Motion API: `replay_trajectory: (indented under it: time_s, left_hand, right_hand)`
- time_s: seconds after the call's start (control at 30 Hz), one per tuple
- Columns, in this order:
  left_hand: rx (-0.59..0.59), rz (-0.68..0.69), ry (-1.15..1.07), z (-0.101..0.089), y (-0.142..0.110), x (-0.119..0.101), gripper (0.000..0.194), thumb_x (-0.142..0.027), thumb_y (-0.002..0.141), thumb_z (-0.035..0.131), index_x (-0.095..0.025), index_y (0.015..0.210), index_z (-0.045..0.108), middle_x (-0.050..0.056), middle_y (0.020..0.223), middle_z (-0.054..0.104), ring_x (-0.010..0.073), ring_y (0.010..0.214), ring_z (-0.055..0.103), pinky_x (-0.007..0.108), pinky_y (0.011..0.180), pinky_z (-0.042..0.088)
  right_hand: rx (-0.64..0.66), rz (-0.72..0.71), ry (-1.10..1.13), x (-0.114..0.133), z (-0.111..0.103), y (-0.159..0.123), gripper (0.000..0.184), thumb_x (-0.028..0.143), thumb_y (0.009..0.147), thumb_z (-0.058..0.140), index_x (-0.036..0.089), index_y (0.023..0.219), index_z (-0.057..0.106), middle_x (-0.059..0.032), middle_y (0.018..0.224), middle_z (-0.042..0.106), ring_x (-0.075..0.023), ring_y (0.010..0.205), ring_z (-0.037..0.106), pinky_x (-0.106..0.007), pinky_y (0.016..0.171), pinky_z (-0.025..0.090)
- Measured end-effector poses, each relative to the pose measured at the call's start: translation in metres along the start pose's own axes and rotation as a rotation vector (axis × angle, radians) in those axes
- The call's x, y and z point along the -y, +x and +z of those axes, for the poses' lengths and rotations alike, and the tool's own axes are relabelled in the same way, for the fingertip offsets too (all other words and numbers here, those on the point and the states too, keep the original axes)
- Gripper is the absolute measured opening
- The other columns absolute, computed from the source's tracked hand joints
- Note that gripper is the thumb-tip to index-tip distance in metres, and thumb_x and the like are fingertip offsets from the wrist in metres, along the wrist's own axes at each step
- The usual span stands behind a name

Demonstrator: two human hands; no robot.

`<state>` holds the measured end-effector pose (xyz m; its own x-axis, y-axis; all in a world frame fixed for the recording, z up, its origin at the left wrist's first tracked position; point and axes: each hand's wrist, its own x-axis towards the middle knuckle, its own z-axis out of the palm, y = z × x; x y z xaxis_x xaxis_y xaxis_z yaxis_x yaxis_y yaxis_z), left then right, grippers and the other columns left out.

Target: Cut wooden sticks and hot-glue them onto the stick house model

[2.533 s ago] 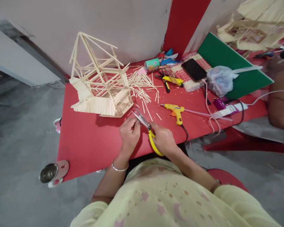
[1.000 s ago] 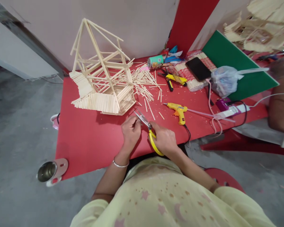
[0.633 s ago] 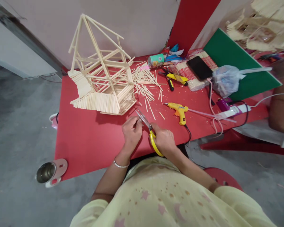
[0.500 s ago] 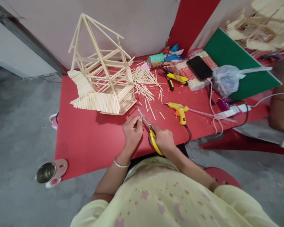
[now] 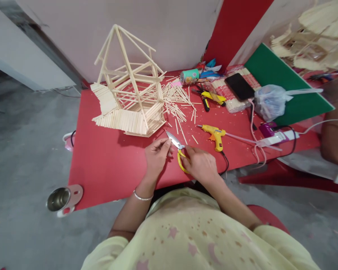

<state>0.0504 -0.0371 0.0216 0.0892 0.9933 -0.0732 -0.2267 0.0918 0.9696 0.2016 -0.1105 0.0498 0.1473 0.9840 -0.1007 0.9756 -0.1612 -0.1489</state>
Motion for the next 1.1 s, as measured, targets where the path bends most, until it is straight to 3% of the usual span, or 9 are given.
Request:
replay_trajectory:
  time_s: [0.1, 0.23, 0.37, 0.47, 0.6, 0.77, 0.93, 1.0, 1.1]
  left_hand:
    - [0.021, -0.028, -0.042, -0.003, -0.003, -0.008, 0.026, -0.042, 0.080, 0.081, -0.017, 0.088, 0.080, 0.003, 0.071, 0.072, 0.0098, 0.052, 0.061, 0.020, 0.047, 0.050]
    - [0.097, 0.004, -0.012, -0.010, -0.011, -0.025, 0.024, -0.041, 0.082, 0.079, -0.017, 0.089, 0.081, 0.001, 0.064, 0.070, 0.0079, 0.049, 0.055, 0.020, 0.047, 0.045]
    - [0.150, -0.028, 0.026, -0.021, -0.017, -0.039, 0.024, -0.039, 0.082, 0.080, -0.016, 0.086, 0.081, 0.003, 0.063, 0.070, 0.0081, 0.049, 0.054, 0.020, 0.047, 0.042]
    - [0.209, -0.094, -0.011, -0.027, -0.018, -0.045, 0.027, -0.041, 0.082, 0.079, -0.014, 0.082, 0.081, 0.004, 0.061, 0.069, 0.0093, 0.048, 0.055, 0.021, 0.046, 0.042]
    - [0.204, -0.199, -0.226, -0.025, -0.018, -0.046, 0.029, -0.042, 0.077, 0.082, -0.013, 0.081, 0.080, 0.006, 0.068, 0.071, 0.0103, 0.052, 0.057, 0.020, 0.042, 0.041]
    - [0.179, -0.374, -0.401, -0.019, -0.017, -0.043, 0.030, -0.036, 0.068, 0.090, -0.013, 0.082, 0.076, 0.001, 0.069, 0.067, 0.0056, 0.051, 0.053, 0.016, 0.039, 0.035]
    - [0.152, -0.398, -0.456, -0.015, -0.019, -0.043, 0.029, -0.030, 0.067, 0.091, -0.013, 0.081, 0.073, -0.001, 0.066, 0.063, 0.0038, 0.050, 0.049, 0.014, 0.038, 0.033]
    - [0.146, -0.398, -0.477, -0.015, -0.021, -0.046, 0.030, -0.031, 0.067, 0.091, -0.013, 0.081, 0.071, -0.001, 0.067, 0.062, 0.0034, 0.049, 0.047, 0.014, 0.038, 0.032]
    - [0.153, -0.406, -0.550, -0.018, -0.023, -0.051, 0.030, -0.030, 0.067, 0.090, -0.014, 0.078, 0.067, -0.002, 0.068, 0.060, 0.0027, 0.050, 0.045, 0.012, 0.036, 0.029]
  right_hand:
    - [-0.217, -0.161, 0.191, 0.003, -0.012, 0.003, 0.035, 0.039, 0.104, 0.048, 0.023, 0.121, 0.074, -0.0086, 0.110, 0.076, -0.0218, 0.101, 0.070, -0.031, 0.081, 0.051]
    - [-0.471, -0.489, 0.454, 0.006, -0.027, 0.021, 0.026, 0.034, 0.100, 0.060, 0.027, 0.121, 0.076, -0.0060, 0.107, 0.075, -0.0192, 0.098, 0.066, -0.032, 0.087, 0.052]
    - [-0.465, -0.705, 0.539, 0.010, -0.035, 0.040, 0.019, 0.027, 0.096, 0.068, 0.029, 0.111, 0.079, -0.0032, 0.098, 0.075, -0.0180, 0.090, 0.062, -0.032, 0.082, 0.051]
    - [-0.440, -0.767, 0.578, 0.012, -0.037, 0.045, 0.016, 0.026, 0.095, 0.069, 0.028, 0.107, 0.080, -0.0025, 0.094, 0.075, -0.0172, 0.087, 0.062, -0.033, 0.080, 0.050]
    - [-0.491, -0.733, 0.635, 0.015, -0.034, 0.043, 0.017, 0.023, 0.096, 0.067, 0.029, 0.107, 0.079, -0.0028, 0.095, 0.074, -0.0171, 0.090, 0.062, -0.034, 0.083, 0.051]
    - [-0.542, -0.668, 0.698, 0.019, -0.024, 0.036, 0.020, 0.023, 0.096, 0.067, 0.031, 0.110, 0.079, -0.0028, 0.098, 0.073, -0.0179, 0.095, 0.063, -0.035, 0.086, 0.052]
    - [-0.398, -0.610, 0.740, 0.007, -0.020, 0.021, 0.031, 0.030, 0.097, 0.063, 0.027, 0.127, 0.071, -0.0062, 0.111, 0.072, -0.0182, 0.101, 0.066, -0.036, 0.090, 0.055]
    - [-0.383, -0.483, 0.699, -0.010, -0.018, 0.017, 0.035, 0.035, 0.099, 0.060, 0.025, 0.131, 0.068, -0.0081, 0.116, 0.072, -0.0182, 0.099, 0.068, -0.035, 0.088, 0.056]
    - [-0.470, -0.150, 0.460, -0.049, -0.010, 0.015, 0.037, 0.039, 0.101, 0.053, 0.021, 0.130, 0.068, -0.0095, 0.114, 0.073, -0.0192, 0.094, 0.068, -0.035, 0.086, 0.055]
